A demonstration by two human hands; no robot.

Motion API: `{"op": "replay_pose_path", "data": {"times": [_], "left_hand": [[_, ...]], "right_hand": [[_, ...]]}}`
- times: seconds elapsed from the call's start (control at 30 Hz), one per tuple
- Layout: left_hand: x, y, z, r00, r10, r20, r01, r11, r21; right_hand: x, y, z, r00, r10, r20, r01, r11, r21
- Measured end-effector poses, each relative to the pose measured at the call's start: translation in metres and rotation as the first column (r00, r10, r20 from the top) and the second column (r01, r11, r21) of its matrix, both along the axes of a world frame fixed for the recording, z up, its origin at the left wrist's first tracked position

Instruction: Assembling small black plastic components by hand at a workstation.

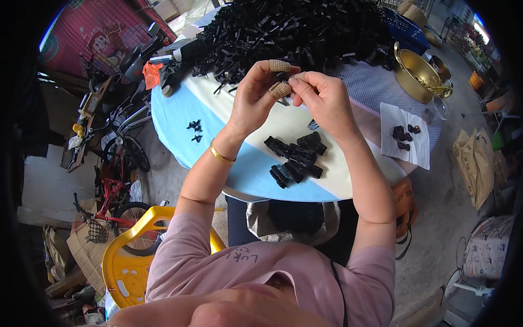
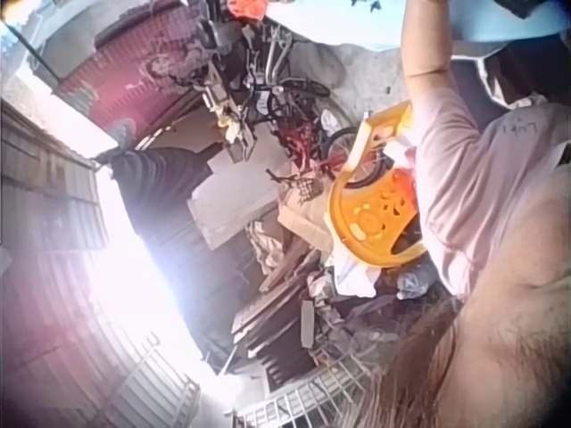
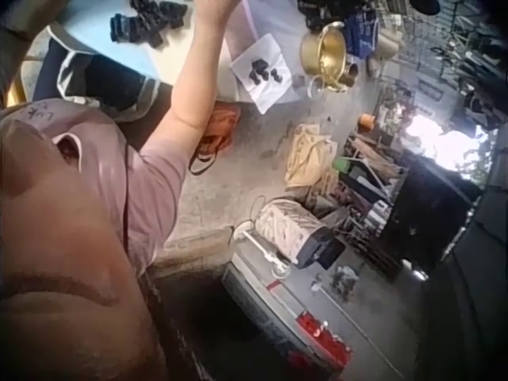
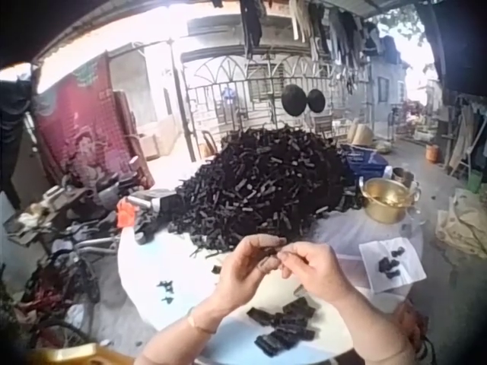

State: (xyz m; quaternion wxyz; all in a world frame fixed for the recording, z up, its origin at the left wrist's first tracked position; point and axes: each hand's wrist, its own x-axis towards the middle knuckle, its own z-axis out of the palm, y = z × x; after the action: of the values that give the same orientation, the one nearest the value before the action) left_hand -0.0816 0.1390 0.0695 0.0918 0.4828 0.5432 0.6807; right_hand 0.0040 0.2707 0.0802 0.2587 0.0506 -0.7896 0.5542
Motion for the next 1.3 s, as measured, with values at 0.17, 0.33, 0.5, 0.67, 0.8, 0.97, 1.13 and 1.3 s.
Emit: {"op": "replay_pose_path", "data": {"times": [0.17, 0.33, 0.5, 0.67, 0.8, 0.97, 1.13, 1.3], "left_hand": [[0.004, 0.000, -0.003, 0.981, 0.151, -0.119, -0.146, 0.988, 0.046], [0.004, 0.003, -0.002, 0.949, 0.238, -0.205, -0.232, 0.971, 0.050], [-0.002, -0.012, 0.010, 0.949, -0.004, -0.317, -0.156, 0.863, -0.480], [-0.024, -0.008, 0.001, 0.888, 0.095, -0.450, -0.295, 0.868, -0.399], [-0.052, 0.023, -0.024, 0.534, 0.441, -0.722, -0.645, 0.764, -0.011], [-0.060, 0.032, -0.036, 0.552, 0.327, -0.767, -0.601, 0.794, -0.094], [-0.049, 0.016, -0.018, 0.803, 0.344, -0.486, -0.468, 0.869, -0.159], [-0.040, -0.001, -0.007, 0.996, -0.045, -0.077, 0.018, 0.945, -0.327]], "right_hand": [[-0.005, -0.005, -0.006, 0.997, 0.017, 0.082, 0.001, 0.977, -0.214], [-0.004, 0.007, 0.002, 0.982, 0.055, 0.183, -0.024, 0.986, -0.165], [-0.005, 0.055, -0.003, 0.898, 0.115, 0.424, -0.140, 0.990, 0.028], [-0.014, 0.051, -0.011, 0.945, 0.019, 0.325, 0.002, 0.998, -0.065], [-0.027, 0.041, -0.027, 0.972, -0.173, 0.157, 0.158, 0.982, 0.104], [-0.024, 0.037, -0.024, 0.971, -0.228, 0.069, 0.208, 0.954, 0.215], [-0.017, 0.038, -0.012, 0.982, -0.182, -0.051, 0.188, 0.931, 0.313], [-0.014, 0.029, -0.009, 0.984, 0.031, -0.173, 0.011, 0.971, 0.239]]}}
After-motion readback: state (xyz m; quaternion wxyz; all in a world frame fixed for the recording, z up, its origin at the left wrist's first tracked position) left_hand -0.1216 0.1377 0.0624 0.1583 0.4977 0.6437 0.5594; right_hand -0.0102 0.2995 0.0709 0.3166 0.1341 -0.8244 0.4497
